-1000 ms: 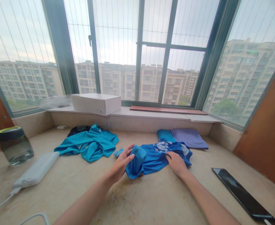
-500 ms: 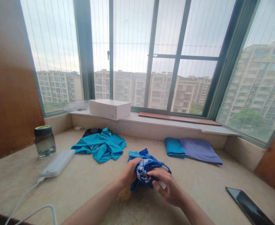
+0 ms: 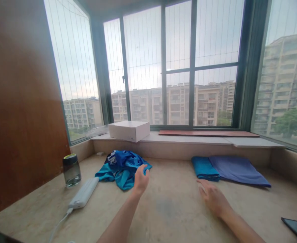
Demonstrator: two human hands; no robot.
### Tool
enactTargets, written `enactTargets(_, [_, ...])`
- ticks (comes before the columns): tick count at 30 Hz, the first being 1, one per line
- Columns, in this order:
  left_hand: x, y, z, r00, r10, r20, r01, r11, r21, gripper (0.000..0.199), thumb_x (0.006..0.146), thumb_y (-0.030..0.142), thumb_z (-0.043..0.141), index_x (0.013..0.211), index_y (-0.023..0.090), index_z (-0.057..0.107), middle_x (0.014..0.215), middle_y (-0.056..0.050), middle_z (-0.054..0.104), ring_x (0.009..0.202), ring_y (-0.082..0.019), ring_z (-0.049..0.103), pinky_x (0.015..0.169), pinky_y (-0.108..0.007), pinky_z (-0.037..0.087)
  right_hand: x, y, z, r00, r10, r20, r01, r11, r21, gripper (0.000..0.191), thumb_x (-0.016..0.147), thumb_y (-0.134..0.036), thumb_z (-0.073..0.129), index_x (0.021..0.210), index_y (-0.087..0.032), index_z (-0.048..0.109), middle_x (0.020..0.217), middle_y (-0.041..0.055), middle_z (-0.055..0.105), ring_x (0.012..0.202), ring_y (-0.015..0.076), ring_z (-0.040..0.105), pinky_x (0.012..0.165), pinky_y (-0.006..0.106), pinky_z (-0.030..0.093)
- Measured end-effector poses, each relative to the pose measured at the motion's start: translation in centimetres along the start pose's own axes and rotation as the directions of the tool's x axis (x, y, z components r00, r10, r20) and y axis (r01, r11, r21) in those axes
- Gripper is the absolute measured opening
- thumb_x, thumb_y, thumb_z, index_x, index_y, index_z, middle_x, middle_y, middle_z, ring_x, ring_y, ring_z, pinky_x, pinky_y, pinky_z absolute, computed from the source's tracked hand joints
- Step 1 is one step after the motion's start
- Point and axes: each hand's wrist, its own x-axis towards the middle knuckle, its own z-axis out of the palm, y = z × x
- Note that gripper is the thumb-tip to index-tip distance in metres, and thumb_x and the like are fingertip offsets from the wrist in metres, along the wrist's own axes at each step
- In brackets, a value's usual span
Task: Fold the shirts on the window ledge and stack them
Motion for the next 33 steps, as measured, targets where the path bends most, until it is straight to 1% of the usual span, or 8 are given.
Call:
enactTargets(3, [-0.2,-3.6,0.8,0.991,0.135,0.021,-0.134,0.936,0.326,0.004,0.080,0.022,0.073,0.080,0.024,0.070,0.113,-0.012,0.066,0.126,-0.038,0.050,0.116,-0.054,0.028,2.9,2.6,0.5,0.993,0.117,-0.029,-0.120,0.968,-0.222,0.049,0.090,-0.033,0.044,0.128,-0.014,0.067,0.137,0.0181,0.062,0.131,0.0333,0.055,0.112,0.048,0.040])
enactTargets(7, [-1.9,-6.6,2.4,0.914,0.190,0.358,-0.375,0.732,0.569,0.018,0.089,0.020,0.057,0.090,0.022,0.074,0.113,-0.016,0.069,0.111,-0.035,0.060,0.102,-0.051,0.042,5.8,5.9,0.9,0.966,0.259,0.000,-0.240,0.896,-0.373,0.041,0.092,-0.036,0.047,0.123,-0.018,0.068,0.125,0.0171,0.068,0.123,0.0341,0.060,0.109,0.051,0.040])
enactTargets(12, [-2.9,-7.0,3.1,0.857,0.215,0.468,-0.501,0.557,0.662,0.027,0.086,0.009,0.050,0.094,0.018,0.074,0.106,-0.012,0.072,0.102,-0.027,0.065,0.095,-0.042,0.048,6.3,8.0,2.0,0.975,0.219,0.040,-0.180,0.881,-0.439,0.027,0.090,-0.011,0.046,0.096,-0.017,0.072,0.091,0.0153,0.074,0.090,0.0275,0.071,0.080,0.037,0.051])
enactTargets(17, [-3.1,-6.4,3.1,0.844,0.154,0.513,-0.504,0.557,0.661,0.031,0.088,0.011,0.050,0.108,0.018,0.073,0.110,-0.011,0.072,0.105,-0.025,0.065,0.098,-0.040,0.049,5.1,5.7,1.6,0.981,0.192,0.017,-0.168,0.893,-0.418,0.027,0.091,-0.009,0.043,0.082,-0.018,0.067,0.081,0.0139,0.071,0.076,0.0270,0.068,0.066,0.035,0.045])
enactTargets(24, [-5.8,-6.2,4.1,0.825,-0.041,0.563,-0.349,0.748,0.565,0.078,0.090,0.037,0.061,0.158,0.016,0.030,0.158,-0.017,0.038,0.146,-0.031,0.036,0.121,-0.044,0.030,0.3,-4.7,0.3,0.978,0.208,0.006,-0.201,0.941,0.270,0.048,0.099,-0.053,0.036,0.070,-0.022,0.060,0.072,0.0061,0.067,0.071,0.0243,0.062,0.066,0.032,0.045])
enactTargets(28, [-6.6,-5.6,4.4,0.779,-0.036,0.626,-0.357,0.795,0.490,0.095,0.080,0.039,0.074,0.159,0.018,0.025,0.161,-0.018,0.033,0.147,-0.036,0.031,0.121,-0.050,0.028,-2.2,-9.8,-0.2,0.988,0.129,0.086,-0.154,0.741,0.654,0.051,0.092,-0.064,0.049,0.068,-0.020,0.058,0.065,0.0011,0.058,0.063,0.0179,0.052,0.060,0.027,0.043])
enactTargets(31, [-6.9,-4.7,5.0,0.764,0.036,0.644,-0.345,0.866,0.362,0.062,0.086,0.046,0.068,0.140,0.018,0.055,0.136,-0.016,0.061,0.123,-0.034,0.057,0.107,-0.046,0.044,-2.6,-11.1,-0.7,0.974,0.103,0.204,-0.227,0.534,0.814,0.056,0.085,-0.070,0.058,0.063,-0.019,0.057,0.058,-0.0009,0.053,0.054,0.0137,0.047,0.051,0.024,0.039])
enactTargets(33, [-7.0,-4.0,5.6,0.809,-0.001,0.588,-0.220,0.927,0.304,0.047,0.091,0.055,0.060,0.115,0.016,0.070,0.107,-0.014,0.072,0.098,-0.030,0.066,0.090,-0.041,0.052,-2.4,-11.0,-1.4,0.949,0.143,0.282,-0.316,0.385,0.867,0.055,0.082,-0.071,0.062,0.068,-0.018,0.065,0.060,0.0006,0.058,0.053,0.0140,0.051,0.050,0.024,0.042])
